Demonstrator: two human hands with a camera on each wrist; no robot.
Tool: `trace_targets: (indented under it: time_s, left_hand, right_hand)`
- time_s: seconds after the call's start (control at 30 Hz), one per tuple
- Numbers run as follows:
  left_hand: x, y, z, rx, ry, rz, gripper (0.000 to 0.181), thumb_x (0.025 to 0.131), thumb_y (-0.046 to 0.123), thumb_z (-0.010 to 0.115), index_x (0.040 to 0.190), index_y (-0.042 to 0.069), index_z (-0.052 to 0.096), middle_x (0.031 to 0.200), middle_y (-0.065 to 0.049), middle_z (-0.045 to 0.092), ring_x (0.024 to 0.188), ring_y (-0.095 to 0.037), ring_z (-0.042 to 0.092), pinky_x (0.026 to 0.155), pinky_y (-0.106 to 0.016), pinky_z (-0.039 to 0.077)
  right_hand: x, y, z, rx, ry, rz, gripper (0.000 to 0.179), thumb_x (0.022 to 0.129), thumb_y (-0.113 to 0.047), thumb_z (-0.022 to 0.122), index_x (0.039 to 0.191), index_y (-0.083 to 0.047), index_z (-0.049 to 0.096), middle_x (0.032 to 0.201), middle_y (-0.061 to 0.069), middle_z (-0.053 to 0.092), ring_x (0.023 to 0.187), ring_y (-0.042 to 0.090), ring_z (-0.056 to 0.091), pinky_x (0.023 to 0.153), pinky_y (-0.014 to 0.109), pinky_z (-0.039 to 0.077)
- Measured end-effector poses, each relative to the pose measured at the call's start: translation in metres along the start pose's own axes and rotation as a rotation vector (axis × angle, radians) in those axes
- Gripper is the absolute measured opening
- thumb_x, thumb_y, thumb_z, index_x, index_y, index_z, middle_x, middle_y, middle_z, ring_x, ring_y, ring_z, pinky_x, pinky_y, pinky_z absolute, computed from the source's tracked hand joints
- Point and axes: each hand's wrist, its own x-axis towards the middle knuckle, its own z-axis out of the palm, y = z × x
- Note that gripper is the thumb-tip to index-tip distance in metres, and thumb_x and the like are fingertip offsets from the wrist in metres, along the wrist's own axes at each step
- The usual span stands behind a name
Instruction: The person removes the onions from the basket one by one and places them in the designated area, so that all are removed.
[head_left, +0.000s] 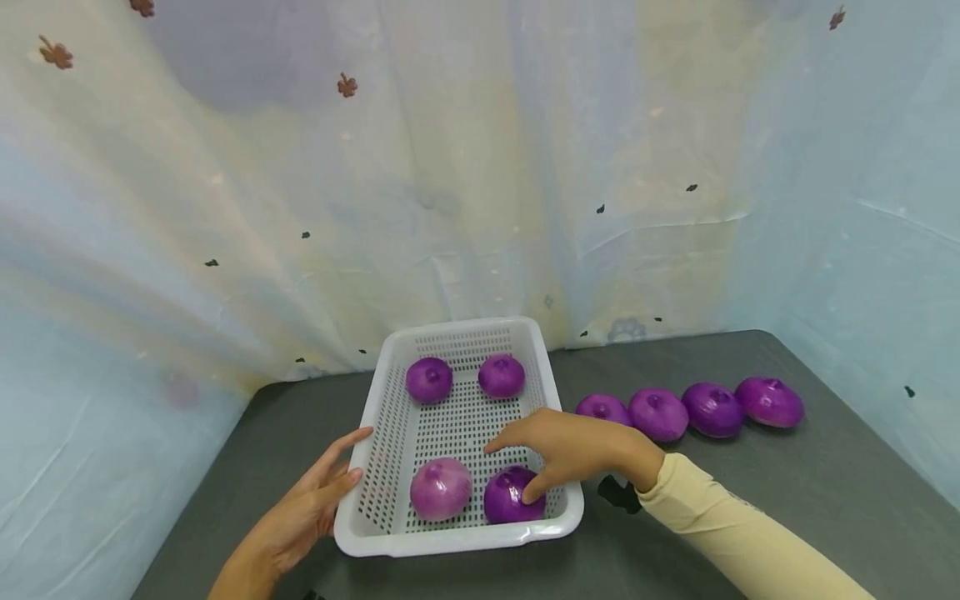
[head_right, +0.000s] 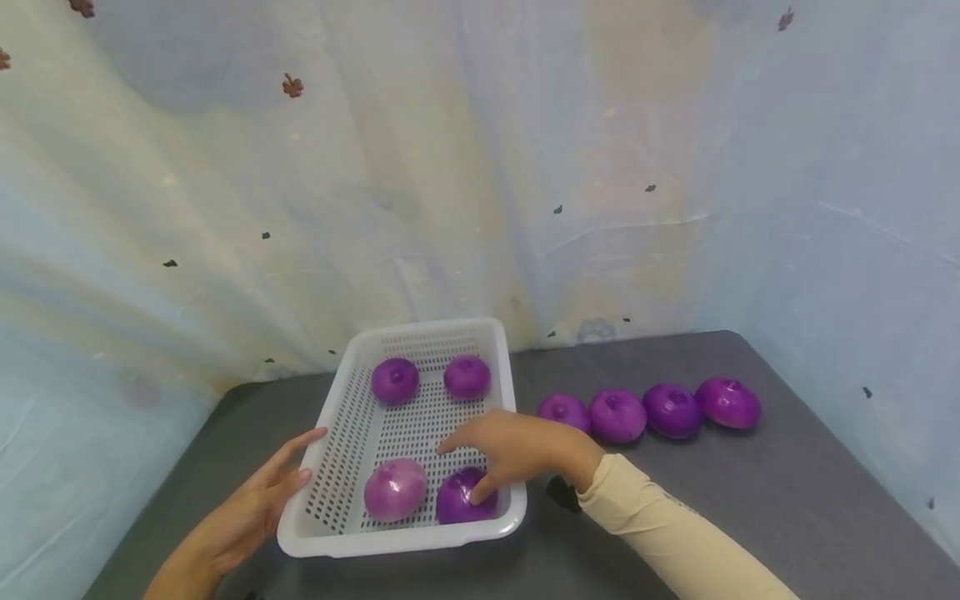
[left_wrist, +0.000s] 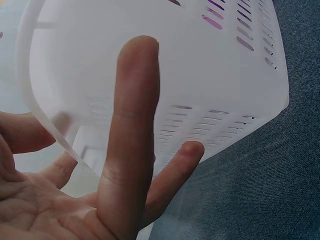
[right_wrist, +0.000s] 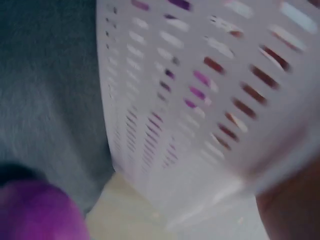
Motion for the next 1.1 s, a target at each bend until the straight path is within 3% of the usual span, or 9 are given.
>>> trace_targets:
  time_s: [0.3,0.6,1.1]
  left_hand:
    - [-0.001,0.001,0.001,0.012,0.021,-0.018,0.06,0.109,0.027,0.04,0.158,0.033,0.006,0.144,-0.005,0.046,0.12,-0.031,0.062,0.089,-0.057,0.055]
    - [0.001,-0.001,0.002,0.009,-0.013,-0.001,0.059,0.109,0.026,0.038,0.158,0.034,0.006,0.146,-0.006,0.045,0.122,-0.032,0.061,0.089,-0.057,0.054]
    - [0.002,0.001,0.0,0.024,0.013,-0.012,0.059,0.109,0.027,0.039,0.158,0.034,0.006,0.145,-0.005,0.045,0.121,-0.03,0.061,0.089,-0.056,0.055]
  right_hand:
    - [0.021,-0.002,0.013,-0.178,0.01,0.043,0.053,0.083,-0.041,0.078,0.132,-0.031,0.063,0.132,-0.016,0.064,0.118,0.007,0.061,0.102,0.036,0.047]
    - [0.025,0.002,0.022,-0.213,0.049,0.1,0.051,0.088,-0.052,0.07,0.135,-0.037,0.06,0.138,-0.014,0.061,0.126,0.008,0.058,0.102,0.041,0.049]
    - [0.033,0.002,0.024,-0.298,-0.022,0.164,0.082,0.069,-0.057,0.085,0.141,-0.038,0.053,0.141,-0.013,0.058,0.125,0.016,0.06,0.097,0.043,0.051]
